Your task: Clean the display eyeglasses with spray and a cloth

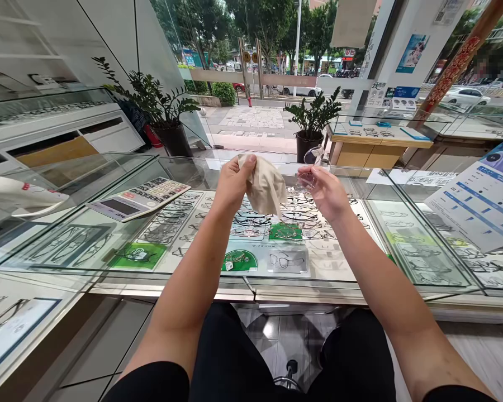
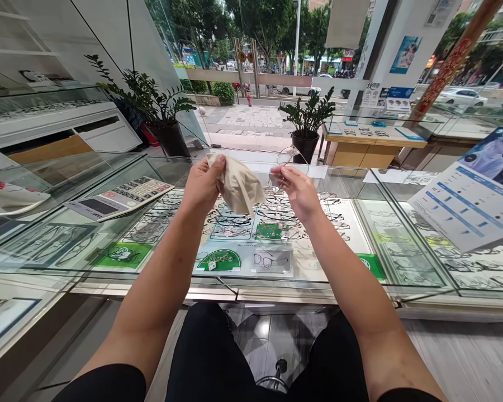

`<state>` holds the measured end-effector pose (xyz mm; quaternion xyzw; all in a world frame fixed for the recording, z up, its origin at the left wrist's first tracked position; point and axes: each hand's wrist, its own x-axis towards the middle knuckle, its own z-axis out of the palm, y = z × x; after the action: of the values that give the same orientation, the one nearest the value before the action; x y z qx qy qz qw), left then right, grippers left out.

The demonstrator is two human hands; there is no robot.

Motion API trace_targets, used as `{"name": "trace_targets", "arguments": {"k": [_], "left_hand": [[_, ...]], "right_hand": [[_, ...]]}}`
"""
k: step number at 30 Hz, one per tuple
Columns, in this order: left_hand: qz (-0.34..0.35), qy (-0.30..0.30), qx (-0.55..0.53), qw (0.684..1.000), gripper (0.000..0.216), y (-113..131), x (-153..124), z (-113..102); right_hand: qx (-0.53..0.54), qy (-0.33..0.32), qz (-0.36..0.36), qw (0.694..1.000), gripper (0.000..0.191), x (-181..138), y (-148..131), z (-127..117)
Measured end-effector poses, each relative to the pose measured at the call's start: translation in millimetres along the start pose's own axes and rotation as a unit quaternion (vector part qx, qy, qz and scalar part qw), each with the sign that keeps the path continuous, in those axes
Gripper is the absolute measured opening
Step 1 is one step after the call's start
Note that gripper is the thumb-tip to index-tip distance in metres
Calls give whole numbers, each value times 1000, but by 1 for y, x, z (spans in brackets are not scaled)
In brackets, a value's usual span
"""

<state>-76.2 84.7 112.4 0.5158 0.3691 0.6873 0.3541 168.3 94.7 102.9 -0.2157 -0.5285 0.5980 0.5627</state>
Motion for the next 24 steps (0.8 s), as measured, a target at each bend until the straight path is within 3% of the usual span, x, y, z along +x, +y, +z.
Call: {"name": "trace_targets", "arguments": {"k": [4,11,16,24], "left_hand": [[-4,-30,13,999,57,2,-5,5],[-9,-172,88,981,67,14,-24,20],[-14,-221,94,971,69,18,-26,22],[15,-243,124,962,63,18,-29,21]], "right_hand": [[-48,-27,-22,998,30,-3,-2,6],[-75,-92,-3,993,36,-10,-4,16],[-112,-61,-6,992,40,-9,0,15],[-133,-21,-55,989,40,-5,7,12]]}}
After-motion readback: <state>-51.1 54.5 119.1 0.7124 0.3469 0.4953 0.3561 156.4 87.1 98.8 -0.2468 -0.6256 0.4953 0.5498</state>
